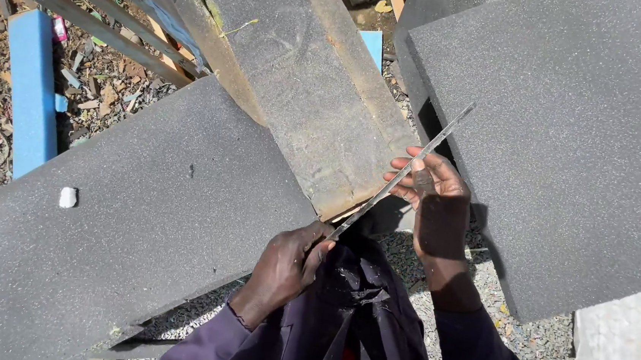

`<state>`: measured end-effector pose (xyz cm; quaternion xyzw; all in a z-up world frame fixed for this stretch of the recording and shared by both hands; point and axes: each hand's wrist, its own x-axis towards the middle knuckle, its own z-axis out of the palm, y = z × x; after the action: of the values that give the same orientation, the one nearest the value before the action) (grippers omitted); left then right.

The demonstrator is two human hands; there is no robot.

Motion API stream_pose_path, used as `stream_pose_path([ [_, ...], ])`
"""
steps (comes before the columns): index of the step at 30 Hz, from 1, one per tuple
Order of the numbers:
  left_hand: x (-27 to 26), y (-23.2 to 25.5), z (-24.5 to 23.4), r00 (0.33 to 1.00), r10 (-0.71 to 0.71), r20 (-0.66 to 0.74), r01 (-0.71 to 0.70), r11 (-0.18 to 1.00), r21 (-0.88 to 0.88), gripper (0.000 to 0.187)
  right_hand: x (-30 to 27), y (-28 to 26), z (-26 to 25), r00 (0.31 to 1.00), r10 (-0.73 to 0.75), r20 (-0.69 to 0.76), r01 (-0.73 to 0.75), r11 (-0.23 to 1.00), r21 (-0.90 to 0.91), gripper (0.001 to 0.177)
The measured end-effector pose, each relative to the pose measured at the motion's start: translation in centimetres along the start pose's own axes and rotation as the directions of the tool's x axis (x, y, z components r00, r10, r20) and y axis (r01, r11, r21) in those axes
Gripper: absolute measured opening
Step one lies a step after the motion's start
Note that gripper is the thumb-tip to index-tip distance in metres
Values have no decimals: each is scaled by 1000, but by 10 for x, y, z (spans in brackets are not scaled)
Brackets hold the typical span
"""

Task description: The person files the edges of a large grey foam board using a metal file. They hold the board steady with one hand while moving the file back and forth along the edge. The person also rubs their hands together to remove dust and continues filing different sections of the foam board.

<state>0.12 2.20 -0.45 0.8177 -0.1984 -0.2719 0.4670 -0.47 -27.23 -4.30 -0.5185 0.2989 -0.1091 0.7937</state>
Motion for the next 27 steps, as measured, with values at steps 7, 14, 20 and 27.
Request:
stream_pose_path([
  [7, 13, -8, -28, 1000, 5, -11, -6, 998, -62, 28, 72, -21, -29, 990, -130, -61, 132, 991, 20, 18],
  [14, 89, 0, -29, 974, 34, -223, -39, 999, -18, 26, 162, -22, -6, 982, -171, -79, 155, 972, -174, 7],
  [20, 209, -12, -14, 878, -35, -478, 37, 999, -5, 25, 294, 20, 44, 928, -186, 322, 340, 772, -536, 14],
  [27, 286, -31, 9, 812, -66, -580, 174, 976, 133, 24, 380, 46, 75, 819, -142, 556, 525, 577, -626, 10],
])
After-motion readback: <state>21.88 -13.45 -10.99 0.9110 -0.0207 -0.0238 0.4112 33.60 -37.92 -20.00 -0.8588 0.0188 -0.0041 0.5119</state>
